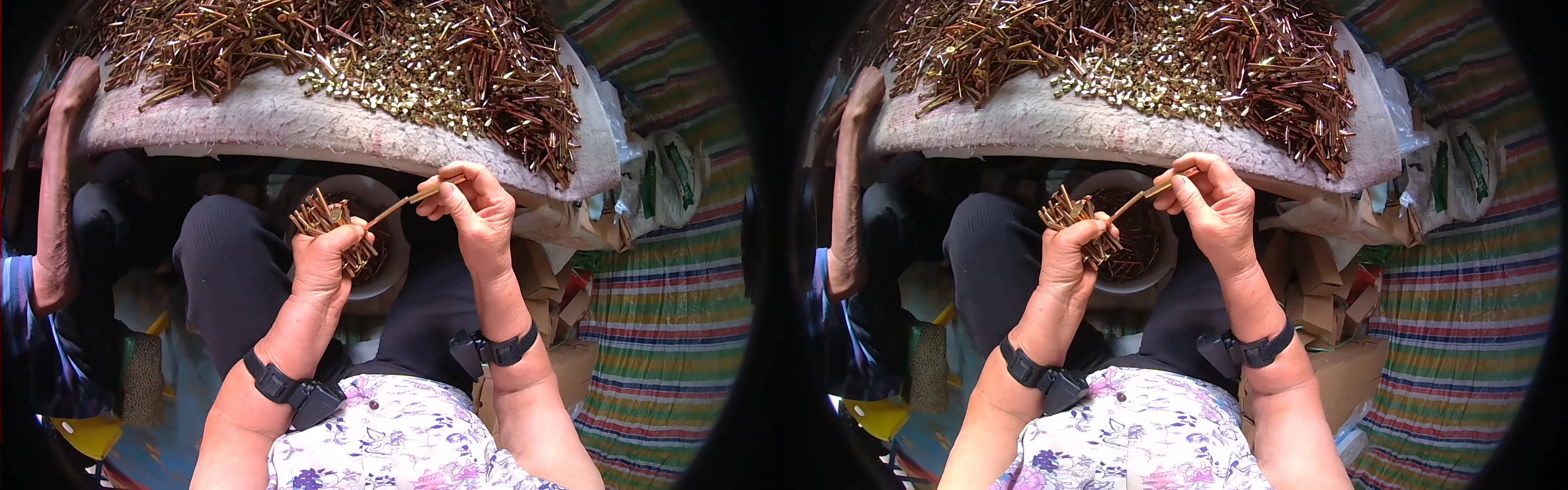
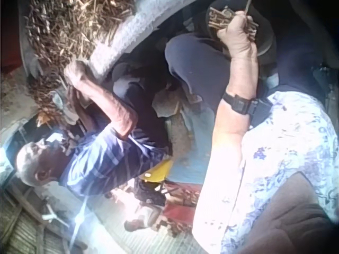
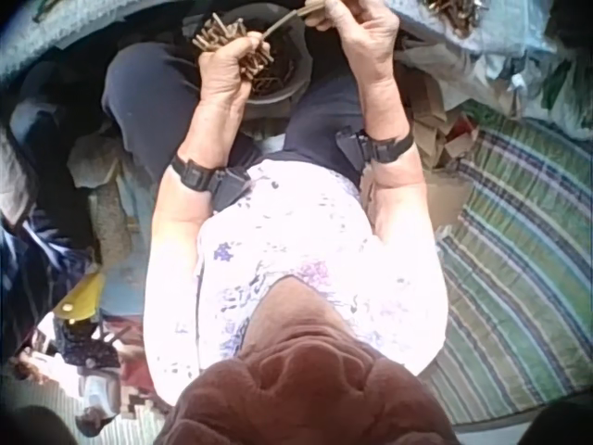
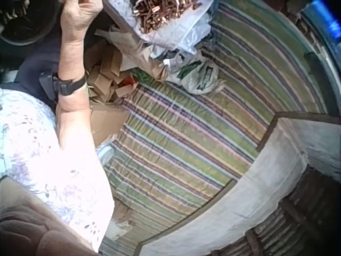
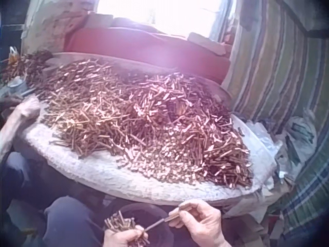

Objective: Manually insert small metal fittings into copper tubes and organize them on a workbench.

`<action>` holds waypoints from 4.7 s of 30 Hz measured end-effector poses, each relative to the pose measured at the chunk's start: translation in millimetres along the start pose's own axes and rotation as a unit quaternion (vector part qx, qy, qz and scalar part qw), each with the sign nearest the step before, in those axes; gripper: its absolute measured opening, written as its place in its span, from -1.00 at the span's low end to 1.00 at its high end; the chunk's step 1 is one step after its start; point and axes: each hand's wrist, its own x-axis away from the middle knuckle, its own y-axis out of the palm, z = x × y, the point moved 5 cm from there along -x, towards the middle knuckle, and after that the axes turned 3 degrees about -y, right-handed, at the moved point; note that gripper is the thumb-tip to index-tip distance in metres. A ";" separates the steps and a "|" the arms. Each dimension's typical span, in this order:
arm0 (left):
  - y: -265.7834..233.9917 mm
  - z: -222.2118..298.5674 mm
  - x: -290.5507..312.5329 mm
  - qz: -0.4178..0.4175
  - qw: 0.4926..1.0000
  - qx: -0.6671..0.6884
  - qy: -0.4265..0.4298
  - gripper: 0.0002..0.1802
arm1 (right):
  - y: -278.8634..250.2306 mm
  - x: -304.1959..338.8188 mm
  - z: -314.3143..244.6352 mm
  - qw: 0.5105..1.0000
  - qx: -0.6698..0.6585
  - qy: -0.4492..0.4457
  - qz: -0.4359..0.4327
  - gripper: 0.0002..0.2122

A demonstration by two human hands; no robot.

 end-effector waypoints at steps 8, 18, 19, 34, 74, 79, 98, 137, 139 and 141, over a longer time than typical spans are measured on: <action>-1.8 8.5 -1.8 -0.021 0.997 -0.060 0.050 -0.76 | 9.3 0.7 9.1 0.996 -0.017 0.071 -0.047 -0.93; 12.2 4.1 12.9 -0.102 0.992 0.052 -0.042 -0.77 | 30.1 8.4 19.7 0.988 -0.033 0.119 -0.097 -0.91; 9.8 4.3 11.2 -0.089 0.993 0.061 -0.042 -0.77 | 31.7 7.5 19.5 0.987 -0.031 0.117 -0.107 -0.90; 5.2 1.9 3.2 -0.074 0.988 0.117 -0.064 -0.65 | -1.9 -18.8 6.1 0.997 0.067 0.035 -0.020 -0.88; -2.7 13.2 3.5 -0.059 0.991 0.121 -0.002 -0.67 | 21.6 1.0 -2.7 0.982 0.118 0.048 -0.142 -0.96; 2.4 13.9 6.0 -0.055 0.992 0.110 -0.006 -0.65 | 18.7 5.7 -0.2 0.955 0.259 -0.024 -0.142 -0.83; -0.6 10.3 4.6 -0.049 0.994 0.100 -0.015 -0.65 | 19.1 14.2 23.7 0.985 0.074 0.045 -0.149 -0.86; -1.4 7.5 6.8 -0.080 0.991 0.098 -0.050 -0.65 | 12.5 11.2 24.7 0.977 0.060 0.029 -0.202 -0.85; -0.4 8.2 7.9 -0.070 0.992 0.092 -0.054 -0.65 | 13.1 15.3 31.4 0.962 0.078 0.056 -0.254 -0.85; -2.2 8.9 6.4 -0.067 0.992 0.096 -0.050 -0.65 | 21.0 15.2 24.4 0.993 -0.031 0.044 -0.109 -0.78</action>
